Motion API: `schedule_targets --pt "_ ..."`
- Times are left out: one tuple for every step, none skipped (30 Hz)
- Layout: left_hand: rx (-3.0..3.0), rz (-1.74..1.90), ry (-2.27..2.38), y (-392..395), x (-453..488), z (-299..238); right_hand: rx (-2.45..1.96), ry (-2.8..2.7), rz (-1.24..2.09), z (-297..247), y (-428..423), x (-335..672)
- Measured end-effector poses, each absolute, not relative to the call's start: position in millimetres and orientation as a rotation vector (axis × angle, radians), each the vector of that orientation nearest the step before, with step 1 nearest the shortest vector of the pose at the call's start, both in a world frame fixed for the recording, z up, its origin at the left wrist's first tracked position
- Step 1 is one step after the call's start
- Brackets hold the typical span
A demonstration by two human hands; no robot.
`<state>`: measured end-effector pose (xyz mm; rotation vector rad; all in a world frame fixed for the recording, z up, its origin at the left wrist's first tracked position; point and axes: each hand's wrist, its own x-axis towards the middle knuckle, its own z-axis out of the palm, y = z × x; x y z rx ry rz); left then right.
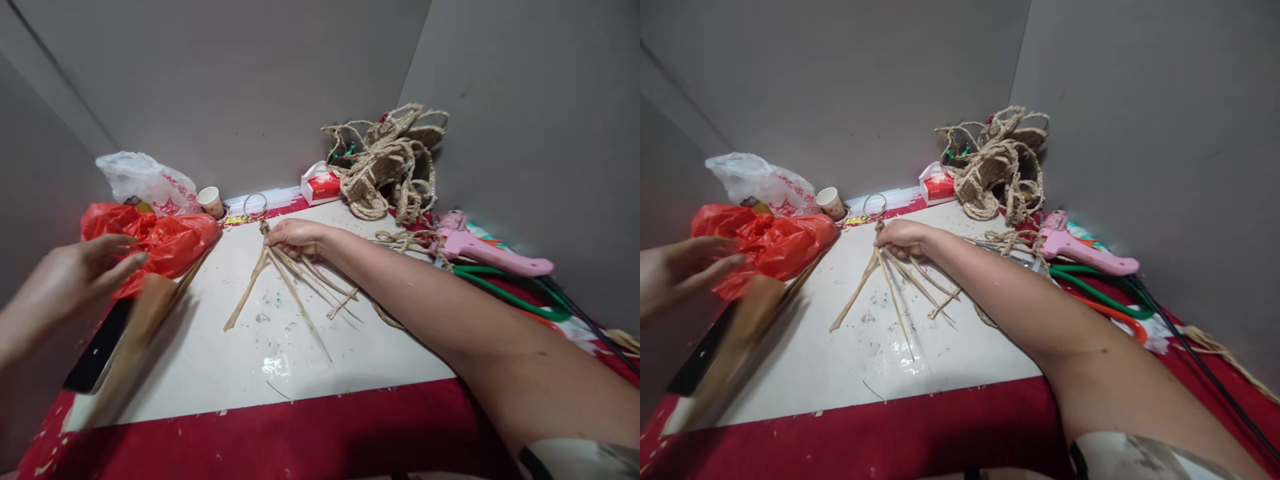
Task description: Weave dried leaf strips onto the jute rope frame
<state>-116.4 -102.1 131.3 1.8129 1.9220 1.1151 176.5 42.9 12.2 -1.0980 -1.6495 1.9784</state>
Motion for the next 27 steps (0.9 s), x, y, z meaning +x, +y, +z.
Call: schedule_targets --pt "1.942 0.984 2.030 -94 -98 123 -1.066 -1.591 2.062 12 46 178" --pt "1.995 0.908 2.011 -86 -80 113 -1.037 -1.544 2.132 12 49 180" --pt "1.962 0.861 1.921 -76 -61 102 -1.012 -1.508 2.190 11 52 181" --pt "1.848 0.861 1.809 -66 -43 90 -0.988 -1.481 2.232 10 55 182" --pt "1.672 0.882 1.683 -54 -26 78 -0.962 -1.459 2.261 8 58 183" --pt "1.498 0.895 1.578 -42 -11 66 -0.935 -1.444 2.283 6 60 184" --pt "1.333 0.920 1.507 -29 2 54 -0.904 -1.436 2.301 4 63 184" --pt "1.164 0.914 1.447 -17 13 43 -0.867 -1.431 2.315 1 64 184" --pt "1.029 0.843 1.335 -6 21 34 -0.830 -1.432 2.328 -1 66 185" --pt "0.933 0.793 1.244 3 27 26 -0.798 -1.434 2.340 -2 67 185" --pt "0.868 0.764 1.172 10 30 20 -0.777 -1.437 2.348 -3 67 185" --pt "0.835 0.755 1.122 15 31 15 -0.769 -1.444 2.351 -4 67 185" --pt "0.826 0.768 1.099 18 31 12 -0.777 -1.453 2.347 -4 67 185" --pt "0.833 0.786 1.091 19 30 9 -0.796 -1.463 2.340 -4 66 185" --pt "0.846 0.797 1.092 19 28 8 -0.821 -1.472 2.331 -4 65 184" --pt "0.859 0.791 1.094 19 26 6 -0.843 -1.475 2.317 -3 65 184" --pt "0.871 0.775 1.096 19 24 5 -0.862 -1.476 2.305 -3 64 184" --pt "0.881 0.757 1.102 19 23 4 -0.873 -1.471 2.295 -3 63 184" --pt "0.892 0.743 1.121 18 22 3 -0.879 -1.465 2.291 -3 61 183" --pt "0.913 0.754 1.151 18 22 3 -0.881 -1.457 2.289 -2 60 183" --pt "0.953 0.801 1.195 18 21 2 -0.884 -1.444 2.284 -2 59 182" --pt "1.020 0.885 1.247 18 21 2 -0.887 -1.427 2.273 -2 58 181" --pt "1.106 0.989 1.303 18 21 2 -0.895 -1.408 2.260 -3 57 180" --pt "1.202 1.095 1.354 17 20 3 -0.905 -1.387 2.243 -3 56 180" --pt "1.298 1.172 1.392 15 20 4 -0.916 -1.369 2.225 -3 55 179" --pt "1.383 1.191 1.413 13 20 6 -0.925 -1.358 2.207 -3 54 178" --pt "1.441 1.150 1.417 11 20 8 -0.930 -1.355 2.189 -3 53 177"
